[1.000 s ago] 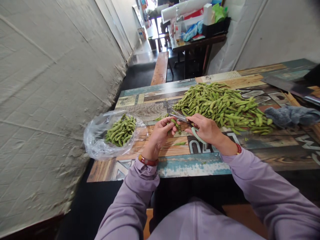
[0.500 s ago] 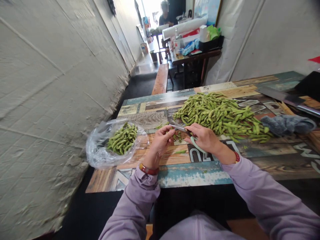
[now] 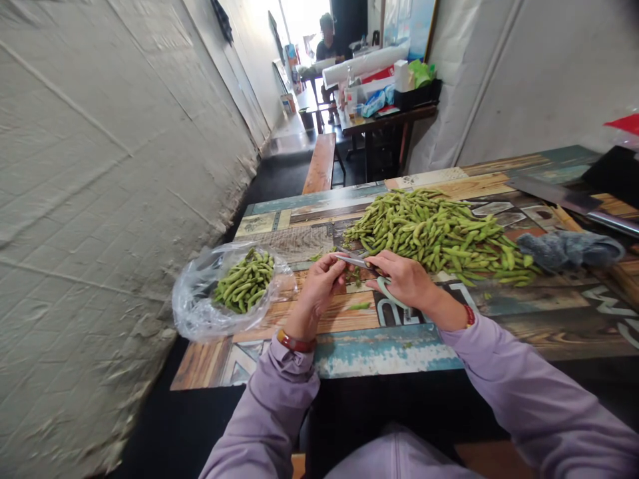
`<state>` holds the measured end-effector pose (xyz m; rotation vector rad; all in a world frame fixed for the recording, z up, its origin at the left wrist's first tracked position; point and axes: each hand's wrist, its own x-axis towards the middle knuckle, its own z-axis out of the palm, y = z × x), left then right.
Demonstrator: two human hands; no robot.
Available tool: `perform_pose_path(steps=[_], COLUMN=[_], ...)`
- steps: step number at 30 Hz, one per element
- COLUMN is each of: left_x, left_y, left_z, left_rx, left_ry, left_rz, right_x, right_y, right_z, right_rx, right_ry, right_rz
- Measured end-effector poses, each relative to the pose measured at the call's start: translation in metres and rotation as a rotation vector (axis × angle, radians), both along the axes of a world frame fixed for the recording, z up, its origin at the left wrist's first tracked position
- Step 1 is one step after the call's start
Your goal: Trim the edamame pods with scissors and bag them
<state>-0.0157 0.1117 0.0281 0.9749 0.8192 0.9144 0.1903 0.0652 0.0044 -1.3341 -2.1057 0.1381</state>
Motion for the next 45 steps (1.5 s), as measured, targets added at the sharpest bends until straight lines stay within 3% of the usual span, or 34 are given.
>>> perform_pose_path(steps=[12,26,45], left_x=[0.002,0.004,0.0], left_y=[0.003,-0.002,0.003], left_z=[-0.006,-0.01,-0.013], left_rx=[0.14,0.295,0.295], left_ry=[0.087,0.302,0.282], left_rz=[0.054,-0.029,-0.078], right_x=[0.0,0.0,0.002], right_y=[-0.001,-0.001,-0.001], right_z=[0.003,0.001,0.0], right_rx=[-0.036,-0.028,-0.008], right_ry=[-0.004,0.023,-0.104], right_rz=[-0.027,0.019,0.036])
